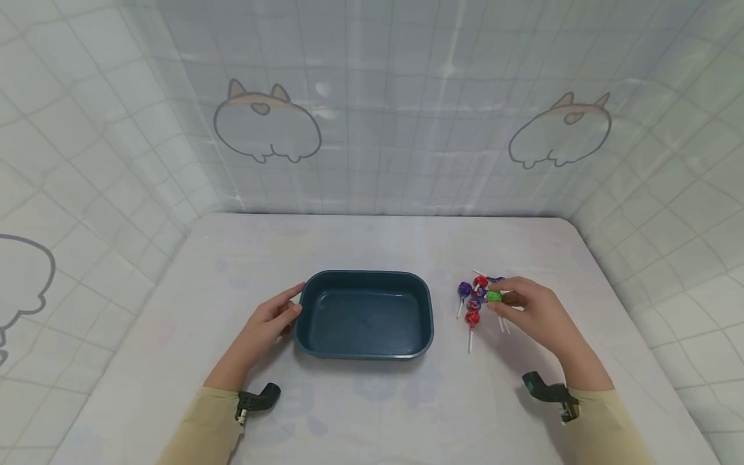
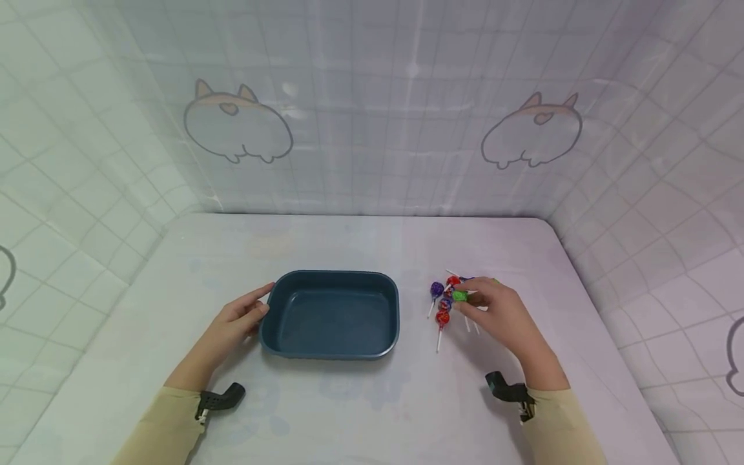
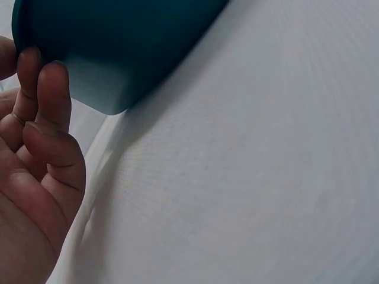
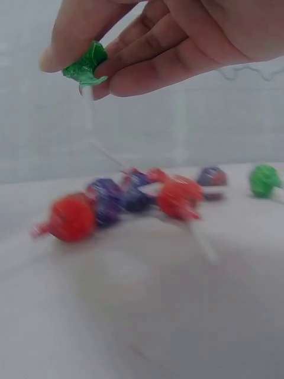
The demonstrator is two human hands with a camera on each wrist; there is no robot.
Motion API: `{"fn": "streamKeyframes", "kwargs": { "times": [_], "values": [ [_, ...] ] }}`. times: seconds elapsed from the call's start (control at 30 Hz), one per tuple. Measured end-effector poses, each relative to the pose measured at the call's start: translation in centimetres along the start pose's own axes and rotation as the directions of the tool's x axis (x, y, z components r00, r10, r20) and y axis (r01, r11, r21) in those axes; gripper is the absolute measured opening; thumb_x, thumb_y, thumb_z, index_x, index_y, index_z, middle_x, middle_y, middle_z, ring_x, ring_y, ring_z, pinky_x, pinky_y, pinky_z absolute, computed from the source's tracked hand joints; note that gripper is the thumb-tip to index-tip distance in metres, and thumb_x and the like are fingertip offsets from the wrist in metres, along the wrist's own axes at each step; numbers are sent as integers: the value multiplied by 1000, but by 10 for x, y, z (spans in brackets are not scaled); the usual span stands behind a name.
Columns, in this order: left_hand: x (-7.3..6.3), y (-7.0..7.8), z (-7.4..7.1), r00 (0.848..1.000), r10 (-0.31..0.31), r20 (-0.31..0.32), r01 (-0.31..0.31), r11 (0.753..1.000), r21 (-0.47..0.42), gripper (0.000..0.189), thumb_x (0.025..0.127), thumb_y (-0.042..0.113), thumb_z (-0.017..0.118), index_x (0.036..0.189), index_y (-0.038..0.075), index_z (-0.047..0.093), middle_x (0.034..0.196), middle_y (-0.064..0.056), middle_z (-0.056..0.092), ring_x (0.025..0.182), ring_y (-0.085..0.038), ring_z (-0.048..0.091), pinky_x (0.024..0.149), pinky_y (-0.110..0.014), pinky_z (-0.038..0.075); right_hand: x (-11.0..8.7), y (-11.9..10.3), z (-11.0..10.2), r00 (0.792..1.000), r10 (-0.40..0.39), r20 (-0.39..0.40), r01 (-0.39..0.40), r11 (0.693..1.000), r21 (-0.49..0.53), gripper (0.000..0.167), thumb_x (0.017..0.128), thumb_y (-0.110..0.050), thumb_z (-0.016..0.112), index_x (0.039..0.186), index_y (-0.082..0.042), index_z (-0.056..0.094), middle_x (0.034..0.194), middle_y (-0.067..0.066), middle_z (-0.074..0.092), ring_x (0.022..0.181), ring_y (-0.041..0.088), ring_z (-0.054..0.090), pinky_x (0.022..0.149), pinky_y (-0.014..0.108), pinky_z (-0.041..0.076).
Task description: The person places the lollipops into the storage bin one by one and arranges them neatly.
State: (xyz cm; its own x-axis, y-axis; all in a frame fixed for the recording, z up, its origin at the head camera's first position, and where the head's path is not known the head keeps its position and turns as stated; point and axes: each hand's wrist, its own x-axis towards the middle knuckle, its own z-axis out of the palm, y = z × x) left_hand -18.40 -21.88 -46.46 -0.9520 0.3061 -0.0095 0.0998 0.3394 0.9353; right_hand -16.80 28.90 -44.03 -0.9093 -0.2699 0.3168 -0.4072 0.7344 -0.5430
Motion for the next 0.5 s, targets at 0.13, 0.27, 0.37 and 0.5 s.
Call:
{"fn": "streamKeyframes", "kwargs": {
  "times": [0.13, 0.27, 0.37, 0.5],
  "values": [
    [1, -3, 1, 1000, 4, -1, -4, 1000, 3, 49, 103, 20, 55, 148, 6, 44, 90, -12, 56, 73, -41, 51, 61, -36, 47, 11, -10, -1, 999, 31, 29, -33, 996, 86, 35, 86, -16, 79, 120, -18, 71, 113, -4, 66, 93, 16, 68, 76, 30, 55],
    [6, -18, 2, 1000, 2, -6, -2, 1000, -3, 48, 103, 19, 54, 149, 6, 43, 89, -13, 57, 72, -41, 50, 59, -36, 46, 25, -21, 0, 995, 71, 75, -83, 982, 169, 37, 86, -22, 79, 123, -21, 70, 115, -5, 65, 96, 17, 68, 77, 28, 55],
    [7, -27, 2, 1000, 1, -9, -1, 1000, -7, 49, 103, 20, 55, 149, 10, 43, 89, -12, 57, 70, -38, 51, 59, -36, 46, 35, -32, 3, 988, 106, 116, -129, 968, 217, 38, 87, -28, 78, 123, -23, 69, 116, -5, 65, 97, 17, 68, 79, 29, 55],
    [7, -30, 2, 1000, 4, -16, -4, 1000, -15, 50, 102, 24, 56, 149, 13, 44, 88, -12, 57, 69, -33, 52, 58, -34, 46, 49, -47, 8, 980, 108, 168, -147, 959, 242, 37, 86, -33, 78, 121, -25, 71, 112, -6, 67, 93, 14, 67, 73, 32, 56]
  ]
}}
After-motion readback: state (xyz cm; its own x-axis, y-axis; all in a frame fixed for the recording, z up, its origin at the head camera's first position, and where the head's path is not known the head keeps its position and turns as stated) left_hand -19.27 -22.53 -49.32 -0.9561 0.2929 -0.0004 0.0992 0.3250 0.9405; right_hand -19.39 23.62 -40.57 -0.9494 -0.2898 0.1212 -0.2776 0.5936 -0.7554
